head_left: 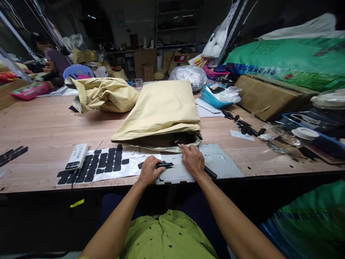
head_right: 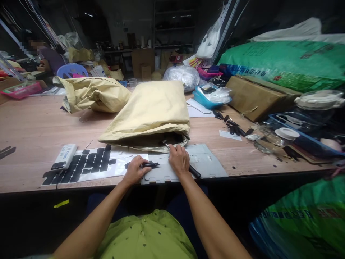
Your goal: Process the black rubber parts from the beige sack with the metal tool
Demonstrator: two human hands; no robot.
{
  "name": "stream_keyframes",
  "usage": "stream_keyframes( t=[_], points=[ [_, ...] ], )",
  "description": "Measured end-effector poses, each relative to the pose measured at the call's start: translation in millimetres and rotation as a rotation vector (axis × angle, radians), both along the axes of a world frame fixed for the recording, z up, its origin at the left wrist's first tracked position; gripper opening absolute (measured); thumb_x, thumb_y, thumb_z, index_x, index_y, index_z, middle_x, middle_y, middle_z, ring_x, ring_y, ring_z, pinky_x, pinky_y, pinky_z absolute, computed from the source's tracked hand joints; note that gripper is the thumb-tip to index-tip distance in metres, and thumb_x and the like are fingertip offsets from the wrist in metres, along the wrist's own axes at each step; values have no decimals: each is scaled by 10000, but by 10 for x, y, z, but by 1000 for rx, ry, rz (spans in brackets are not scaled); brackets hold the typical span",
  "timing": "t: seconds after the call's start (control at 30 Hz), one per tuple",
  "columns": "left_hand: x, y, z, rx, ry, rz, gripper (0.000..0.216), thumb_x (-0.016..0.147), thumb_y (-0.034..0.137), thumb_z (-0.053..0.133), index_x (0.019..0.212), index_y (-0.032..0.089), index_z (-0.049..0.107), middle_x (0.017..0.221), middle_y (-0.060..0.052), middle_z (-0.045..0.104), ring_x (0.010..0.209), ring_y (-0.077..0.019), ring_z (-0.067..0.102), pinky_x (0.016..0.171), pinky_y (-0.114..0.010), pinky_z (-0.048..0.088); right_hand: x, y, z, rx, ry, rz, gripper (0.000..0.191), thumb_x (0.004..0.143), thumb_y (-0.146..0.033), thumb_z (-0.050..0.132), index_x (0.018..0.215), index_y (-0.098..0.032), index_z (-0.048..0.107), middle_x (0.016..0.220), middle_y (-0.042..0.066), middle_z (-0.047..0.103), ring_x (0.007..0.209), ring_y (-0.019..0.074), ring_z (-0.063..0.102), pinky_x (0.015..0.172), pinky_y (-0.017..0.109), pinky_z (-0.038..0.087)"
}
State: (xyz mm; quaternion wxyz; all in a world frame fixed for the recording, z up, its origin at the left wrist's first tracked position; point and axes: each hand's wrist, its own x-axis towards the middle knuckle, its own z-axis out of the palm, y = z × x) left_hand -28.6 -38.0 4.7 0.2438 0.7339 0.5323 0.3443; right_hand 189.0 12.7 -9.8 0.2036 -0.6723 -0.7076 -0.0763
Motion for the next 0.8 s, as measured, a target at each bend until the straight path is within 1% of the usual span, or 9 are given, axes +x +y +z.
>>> stream_keyframes(
  t=[0.1, 0.17, 0.3, 0.37, 0.43, 0.5, 0.6, 0.7, 0.8],
  points=[
    [11, -200, 68, 35, -33, -57, 136, 852, 268, 655, 962, 190, 670, 848, -41, 598, 803, -185, 555, 729, -301, 454, -17, -29, 14, -13, -17, -10, 332, 942, -229, 437, 1202, -258, 641, 929, 65, 572, 845, 190, 441, 691, 308, 265],
    [10, -456, 73, 42, -43, -166, 175, 897, 302, 599, 1027, 195, 647, 891, -58, 635, 819, -187, 579, 748, -304, 459, -20, -27, 30, -26, -25, -11, 332, 942, -230, 440, 1213, -257, 630, 939, 66, 571, 851, 193, 439, 689, 311, 262],
    [-54, -993, -159, -131, 42, -384, 213, 913, 363, 564, 1054, 229, 651, 891, -51, 694, 792, -184, 626, 761, -299, 461, -25, -15, 30, -35, -37, -21, 322, 939, -237, 444, 1211, -243, 617, 962, 77, 567, 865, 201, 440, 687, 314, 263],
    [-118, -1130, -383, -332, 139, -317, 219, 902, 379, 557, 1038, 246, 664, 852, -34, 703, 769, -187, 641, 737, -292, 466, -27, -14, 17, -33, -47, -24, 322, 941, -241, 437, 1210, -242, 614, 967, 78, 567, 869, 205, 442, 686, 318, 263],
    [-190, -1158, -626, -552, 263, -174, 255, 879, 378, 561, 1075, 254, 666, 900, -40, 719, 851, -219, 667, 766, -304, 481, -27, -14, 7, -29, -52, -22, 326, 943, -241, 428, 1212, -243, 611, 970, 78, 567, 870, 207, 443, 686, 320, 265],
    [-252, -1118, -838, -731, 381, -72, 332, 867, 371, 557, 1162, 249, 647, 1056, -77, 718, 1025, -272, 657, 860, -350, 483, -27, -15, 5, -27, -48, -19, 329, 943, -241, 420, 1210, -240, 612, 968, 80, 567, 869, 206, 443, 685, 320, 267],
    [-292, -1048, -1040, -853, 446, -35, 421, 882, 338, 517, 1286, 240, 586, 1278, -120, 642, 1199, -310, 590, 971, -405, 451, -29, -16, 21, -30, -41, -17, 331, 936, -240, 424, 1206, -233, 616, 963, 84, 568, 867, 207, 442, 683, 319, 272],
    [-268, -1045, -1069, -873, 478, -46, 421, 870, 276, 516, 1285, 263, 584, 1300, -101, 634, 1219, -303, 580, 1002, -418, 436, -35, -19, 43, -38, -42, -17, 329, 931, -241, 428, 1200, -231, 619, 960, 86, 569, 870, 208, 442, 682, 320, 276],
    [-203, -1068, -847, -855, 495, -130, 353, 816, 264, 589, 1161, 245, 662, 1155, -97, 702, 1110, -313, 635, 929, -407, 474, -38, -21, 50, -46, -46, -24, 333, 938, -241, 417, 1203, -236, 618, 967, 85, 571, 872, 210, 445, 682, 323, 276]
  ],
)
